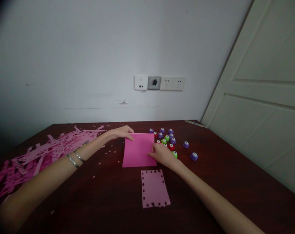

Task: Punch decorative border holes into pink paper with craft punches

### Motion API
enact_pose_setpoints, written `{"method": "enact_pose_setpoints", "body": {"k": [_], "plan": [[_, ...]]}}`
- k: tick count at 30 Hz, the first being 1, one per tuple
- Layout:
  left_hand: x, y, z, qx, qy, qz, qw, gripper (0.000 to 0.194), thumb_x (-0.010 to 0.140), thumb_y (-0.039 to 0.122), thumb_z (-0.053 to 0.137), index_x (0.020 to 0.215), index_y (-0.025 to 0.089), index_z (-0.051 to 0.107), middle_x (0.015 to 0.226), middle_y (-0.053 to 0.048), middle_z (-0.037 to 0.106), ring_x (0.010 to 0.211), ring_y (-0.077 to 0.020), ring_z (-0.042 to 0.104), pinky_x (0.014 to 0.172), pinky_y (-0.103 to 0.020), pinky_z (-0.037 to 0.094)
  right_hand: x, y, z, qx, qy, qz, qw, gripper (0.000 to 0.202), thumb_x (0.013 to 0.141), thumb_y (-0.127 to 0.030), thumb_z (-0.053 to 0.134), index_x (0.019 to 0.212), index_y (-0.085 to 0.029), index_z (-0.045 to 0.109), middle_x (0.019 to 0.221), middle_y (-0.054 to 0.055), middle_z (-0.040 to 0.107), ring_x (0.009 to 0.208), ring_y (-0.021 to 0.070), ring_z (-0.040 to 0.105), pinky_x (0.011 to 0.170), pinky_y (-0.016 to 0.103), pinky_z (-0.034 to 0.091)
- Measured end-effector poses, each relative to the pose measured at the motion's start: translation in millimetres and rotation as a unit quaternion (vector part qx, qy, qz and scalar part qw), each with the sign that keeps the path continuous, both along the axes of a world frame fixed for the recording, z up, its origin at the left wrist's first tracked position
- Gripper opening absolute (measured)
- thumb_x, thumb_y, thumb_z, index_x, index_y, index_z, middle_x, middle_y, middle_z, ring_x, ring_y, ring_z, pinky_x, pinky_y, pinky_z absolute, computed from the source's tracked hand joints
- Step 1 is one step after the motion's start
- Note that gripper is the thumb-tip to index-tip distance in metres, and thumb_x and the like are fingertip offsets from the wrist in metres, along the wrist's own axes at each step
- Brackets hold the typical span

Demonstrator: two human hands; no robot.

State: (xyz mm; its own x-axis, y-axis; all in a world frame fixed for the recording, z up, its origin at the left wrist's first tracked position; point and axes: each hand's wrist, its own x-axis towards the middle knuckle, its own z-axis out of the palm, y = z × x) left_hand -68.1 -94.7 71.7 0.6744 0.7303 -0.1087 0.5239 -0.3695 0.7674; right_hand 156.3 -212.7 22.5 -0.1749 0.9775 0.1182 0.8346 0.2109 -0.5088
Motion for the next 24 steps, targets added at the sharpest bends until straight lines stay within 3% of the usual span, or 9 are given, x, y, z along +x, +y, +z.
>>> {"method": "enact_pose_setpoints", "body": {"k": [3,5,7,10,14,17,20,24], "plan": [[-11,-13,15.8,-0.007,-0.118,0.029,0.993,0.013,0.057,0.026,0.070,0.065,0.017,0.064,0.065,-0.003,0.062,0.059,-0.0118,0.052,0.054,-0.023,0.038,4,2,16.1,0.128,0.064,-0.058,0.988,0.030,0.073,-0.045,0.059,0.081,-0.017,0.052,0.070,0.005,0.058,0.061,0.0165,0.053,0.055,0.028,0.040],[-15,-21,24.8,-0.020,-0.214,0.051,0.975,0.017,0.060,0.025,0.070,0.072,0.015,0.064,0.073,-0.005,0.064,0.065,-0.0131,0.055,0.060,-0.025,0.042,5,6,26.8,0.192,0.141,-0.071,0.969,0.045,0.070,-0.046,0.063,0.101,-0.016,0.049,0.090,0.009,0.059,0.075,0.0190,0.056,0.063,0.030,0.044],[-17,-27,29.9,-0.030,-0.294,0.073,0.953,0.020,0.061,0.024,0.070,0.077,0.014,0.063,0.078,-0.006,0.064,0.070,-0.0137,0.057,0.065,-0.026,0.044,2,11,34.6,0.192,0.211,-0.037,0.958,0.056,0.068,-0.044,0.065,0.112,-0.015,0.045,0.103,0.011,0.057,0.085,0.0201,0.056,0.070,0.031,0.047],[-15,-33,28.6,-0.045,-0.362,0.098,0.926,0.024,0.062,0.024,0.071,0.080,0.012,0.060,0.079,-0.006,0.063,0.072,-0.0141,0.058,0.070,-0.027,0.046,-9,19,37.6,0.111,0.247,0.032,0.962,0.040,0.073,-0.041,0.061,0.102,-0.015,0.054,0.097,0.009,0.062,0.083,0.0189,0.058,0.071,0.030,0.047],[-13,-37,10.4,-0.022,-0.393,0.149,0.907,0.030,0.061,0.028,0.073,0.084,0.012,0.059,0.079,-0.005,0.063,0.071,-0.0142,0.058,0.069,-0.028,0.047,-28,31,24.8,0.077,0.268,-0.008,0.960,0.029,0.076,-0.041,0.055,0.077,-0.012,0.059,0.076,0.007,0.064,0.068,0.0177,0.058,0.062,0.029,0.047],[-15,-37,-12.8,-0.005,-0.389,0.176,0.904,0.035,0.060,0.029,0.074,0.088,0.013,0.060,0.085,-0.006,0.064,0.077,-0.0156,0.060,0.074,-0.029,0.048,-35,37,9.7,0.058,0.332,-0.024,0.941,0.032,0.071,-0.040,0.060,0.083,-0.010,0.061,0.081,0.008,0.066,0.070,0.0187,0.060,0.064,0.030,0.049],[-19,-36,-36.2,-0.038,-0.375,0.174,0.910,0.038,0.057,0.028,0.076,0.088,0.013,0.062,0.085,-0.007,0.066,0.077,-0.0157,0.060,0.076,-0.030,0.048,-35,39,0.2,0.031,0.366,-0.014,0.930,0.038,0.066,-0.039,0.066,0.089,-0.009,0.061,0.088,0.010,0.067,0.075,0.0193,0.062,0.069,0.031,0.050],[-20,-35,-50.2,-0.067,-0.379,0.164,0.908,0.042,0.057,0.027,0.076,0.093,0.013,0.062,0.086,-0.006,0.067,0.077,-0.0152,0.061,0.076,-0.030,0.048,-34,39,2.7,0.021,0.360,-0.004,0.933,0.039,0.064,-0.039,0.069,0.088,-0.009,0.063,0.087,0.011,0.068,0.073,0.0189,0.062,0.069,0.032,0.050]]}}
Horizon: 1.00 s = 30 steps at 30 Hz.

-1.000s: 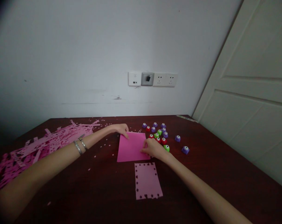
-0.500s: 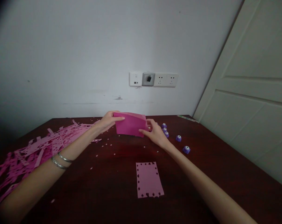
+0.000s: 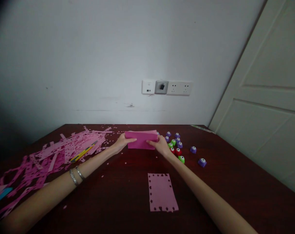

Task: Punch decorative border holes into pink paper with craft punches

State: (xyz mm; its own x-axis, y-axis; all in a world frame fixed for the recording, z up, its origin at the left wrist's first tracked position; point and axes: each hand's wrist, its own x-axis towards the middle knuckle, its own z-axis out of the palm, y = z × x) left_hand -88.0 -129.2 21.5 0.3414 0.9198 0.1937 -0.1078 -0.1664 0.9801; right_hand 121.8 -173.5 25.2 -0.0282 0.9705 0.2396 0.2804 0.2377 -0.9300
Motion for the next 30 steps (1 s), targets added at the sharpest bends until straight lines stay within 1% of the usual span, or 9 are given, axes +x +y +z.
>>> {"method": "enact_pose_setpoints", "body": {"k": [3,7,9,13,18,22,24,27,30], "plan": [[6,0,4.0,-0.006,0.006,0.003,1.000,0.035,0.060,0.030,0.074,0.089,0.012,0.064,0.085,-0.007,0.068,0.075,-0.0162,0.062,0.075,-0.031,0.048,-5,0,7.2,0.010,0.005,-0.002,1.000,0.039,0.065,-0.040,0.068,0.087,-0.008,0.064,0.086,0.011,0.068,0.072,0.0191,0.062,0.066,0.031,0.050],[12,-1,10.2,0.017,0.025,0.059,0.998,0.030,0.065,0.033,0.071,0.085,0.012,0.065,0.084,-0.008,0.068,0.071,-0.0165,0.061,0.070,-0.031,0.049,-10,4,10.7,0.011,0.014,-0.034,0.999,0.040,0.065,-0.041,0.067,0.088,-0.008,0.063,0.088,0.012,0.068,0.073,0.0201,0.061,0.062,0.030,0.051],[11,-1,8.5,0.019,0.019,0.074,0.997,0.031,0.064,0.033,0.072,0.087,0.013,0.065,0.088,-0.008,0.068,0.074,-0.0166,0.062,0.071,-0.031,0.049,-9,5,7.9,-0.007,0.015,-0.026,1.000,0.042,0.065,-0.042,0.067,0.089,-0.008,0.063,0.087,0.012,0.068,0.072,0.0202,0.061,0.061,0.031,0.051],[3,2,0.7,-0.007,-0.017,0.052,0.998,0.040,0.060,0.031,0.076,0.093,0.014,0.063,0.096,-0.009,0.067,0.081,-0.0168,0.062,0.079,-0.031,0.048,0,5,-0.7,-0.023,0.029,0.004,0.999,0.046,0.065,-0.042,0.069,0.094,-0.006,0.063,0.089,0.014,0.068,0.073,0.0214,0.063,0.065,0.033,0.052],[1,5,-4.2,-0.058,-0.026,0.008,0.998,0.042,0.058,0.033,0.077,0.091,0.009,0.064,0.091,-0.012,0.067,0.079,-0.0188,0.063,0.080,-0.036,0.048,2,7,-7.0,-0.016,0.045,0.006,0.999,0.045,0.062,-0.038,0.072,0.094,-0.008,0.064,0.095,0.014,0.068,0.081,0.0238,0.064,0.075,0.038,0.052],[9,1,-7.0,-0.028,-0.016,0.003,0.999,0.045,0.060,0.034,0.075,0.096,0.010,0.064,0.095,-0.012,0.067,0.083,-0.0208,0.062,0.083,-0.038,0.047,-8,12,-13.8,0.042,0.053,0.033,0.997,0.044,0.061,-0.033,0.073,0.098,-0.012,0.063,0.097,0.010,0.068,0.085,0.0218,0.063,0.082,0.038,0.049],[13,0,-6.9,-0.007,-0.008,0.016,1.000,0.046,0.061,0.036,0.074,0.099,0.011,0.064,0.098,-0.013,0.066,0.086,-0.0222,0.062,0.082,-0.038,0.047,-11,15,-15.9,0.059,0.052,0.033,0.996,0.042,0.064,-0.033,0.070,0.100,-0.013,0.062,0.097,0.009,0.068,0.084,0.0210,0.063,0.081,0.037,0.049],[17,-1,-0.8,0.012,0.016,0.031,0.999,0.045,0.066,0.042,0.069,0.098,0.010,0.064,0.096,-0.013,0.066,0.084,-0.0235,0.062,0.078,-0.038,0.049,-8,14,-8.7,0.028,0.021,0.019,0.999,0.037,0.065,-0.037,0.068,0.091,-0.011,0.065,0.089,0.010,0.069,0.075,0.0218,0.064,0.069,0.036,0.052],[17,-1,11.1,0.070,0.051,0.042,0.995,0.042,0.076,0.046,0.058,0.099,0.010,0.062,0.099,-0.013,0.066,0.087,-0.0235,0.061,0.079,-0.038,0.048,9,10,14.0,0.021,-0.009,-0.018,1.000,0.035,0.063,-0.040,0.069,0.080,-0.009,0.067,0.079,0.011,0.069,0.066,0.0219,0.063,0.059,0.033,0.051]]}}
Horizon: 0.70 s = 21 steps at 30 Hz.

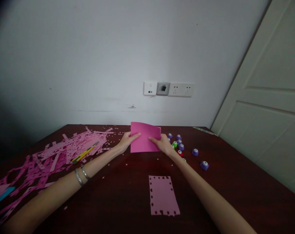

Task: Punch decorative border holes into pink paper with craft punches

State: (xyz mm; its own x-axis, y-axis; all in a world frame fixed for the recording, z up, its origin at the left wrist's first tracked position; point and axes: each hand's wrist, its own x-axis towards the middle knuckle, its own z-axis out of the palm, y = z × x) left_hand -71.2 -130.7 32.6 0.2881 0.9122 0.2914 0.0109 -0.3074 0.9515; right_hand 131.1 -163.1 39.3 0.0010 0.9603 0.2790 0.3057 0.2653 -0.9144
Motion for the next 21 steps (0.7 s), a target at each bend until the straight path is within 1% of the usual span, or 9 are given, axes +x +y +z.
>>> {"method": "enact_pose_setpoints", "body": {"k": [2,4,6,8,11,13,16,18,21], "plan": [[-1,-3,5.0,0.083,0.055,0.008,0.995,0.041,0.083,0.045,0.048,0.104,0.012,0.060,0.106,-0.012,0.063,0.097,-0.0226,0.058,0.086,-0.038,0.044,18,-3,19.2,0.039,0.035,-0.062,0.997,0.037,0.063,-0.041,0.069,0.081,-0.009,0.067,0.080,0.011,0.069,0.065,0.0209,0.063,0.057,0.031,0.051],[0,-8,3.0,0.178,0.167,-0.019,0.970,0.044,0.087,0.044,0.039,0.114,0.013,0.055,0.118,-0.011,0.058,0.110,-0.0216,0.051,0.096,-0.038,0.037,37,-5,35.7,0.084,0.073,-0.125,0.986,0.041,0.060,-0.041,0.072,0.085,-0.009,0.067,0.083,0.011,0.069,0.066,0.0207,0.063,0.057,0.030,0.051],[5,-16,-5.8,0.243,0.310,-0.093,0.914,0.051,0.089,0.046,0.033,0.127,0.013,0.044,0.132,-0.012,0.045,0.123,-0.0213,0.039,0.103,-0.039,0.028,53,-7,45.5,0.123,0.112,-0.165,0.972,0.043,0.059,-0.040,0.074,0.089,-0.011,0.067,0.088,0.011,0.069,0.070,0.0210,0.064,0.059,0.030,0.052],[13,-22,-17.2,0.276,0.418,-0.178,0.847,0.061,0.089,0.051,0.028,0.136,0.011,0.030,0.143,-0.012,0.028,0.132,-0.0211,0.022,0.108,-0.038,0.019,64,-8,47.4,0.133,0.137,-0.181,0.965,0.044,0.057,-0.039,0.075,0.091,-0.012,0.067,0.090,0.010,0.069,0.073,0.0214,0.064,0.061,0.030,0.053],[27,-19,-29.6,0.287,0.492,-0.255,0.781,0.067,0.088,0.056,0.019,0.140,0.014,0.019,0.148,-0.009,0.013,0.135,-0.0201,0.008,0.110,-0.037,0.010,71,-8,39.7,0.119,0.147,-0.183,0.965,0.042,0.056,-0.038,0.076,0.090,-0.014,0.067,0.090,0.010,0.069,0.073,0.0223,0.064,0.061,0.031,0.054],[33,-7,-32.6,0.282,0.516,-0.263,0.765,0.063,0.089,0.056,0.013,0.141,0.020,0.018,0.148,-0.005,0.011,0.136,-0.0192,0.005,0.110,-0.039,0.007,71,-8,32.8,0.109,0.148,-0.184,0.966,0.041,0.056,-0.037,0.076,0.089,-0.015,0.067,0.089,0.009,0.069,0.073,0.0226,0.064,0.061,0.032,0.054],[28,20,-34.5,0.261,0.544,-0.233,0.763,0.062,0.088,0.056,0.009,0.141,0.024,0.014,0.148,-0.001,0.010,0.136,-0.0189,0.005,0.109,-0.042,0.008,70,-7,27.2,0.094,0.149,-0.191,0.966,0.040,0.055,-0.036,0.077,0.086,-0.015,0.067,0.088,0.009,0.069,0.073,0.0225,0.064,0.061,0.031,0.054],[12,40,-36.9,0.234,0.565,-0.197,0.767,0.065,0.087,0.058,0.009,0.142,0.022,0.011,0.148,-0.002,0.009,0.136,-0.0197,0.005,0.109,-0.042,0.009,70,-7,26.9,0.085,0.148,-0.186,0.968,0.039,0.055,-0.036,0.077,0.086,-0.015,0.067,0.088,0.008,0.069,0.072,0.0224,0.064,0.060,0.031,0.054],[-31,67,-40.5,0.187,0.600,-0.109,0.770,0.072,0.086,0.061,0.010,0.142,0.016,0.011,0.148,-0.005,0.008,0.135,-0.0216,0.007,0.109,-0.041,0.010,74,-9,28.4,0.075,0.138,-0.171,0.973,0.035,0.056,-0.035,0.076,0.084,-0.016,0.067,0.086,0.008,0.069,0.071,0.0226,0.064,0.058,0.031,0.054]]}}
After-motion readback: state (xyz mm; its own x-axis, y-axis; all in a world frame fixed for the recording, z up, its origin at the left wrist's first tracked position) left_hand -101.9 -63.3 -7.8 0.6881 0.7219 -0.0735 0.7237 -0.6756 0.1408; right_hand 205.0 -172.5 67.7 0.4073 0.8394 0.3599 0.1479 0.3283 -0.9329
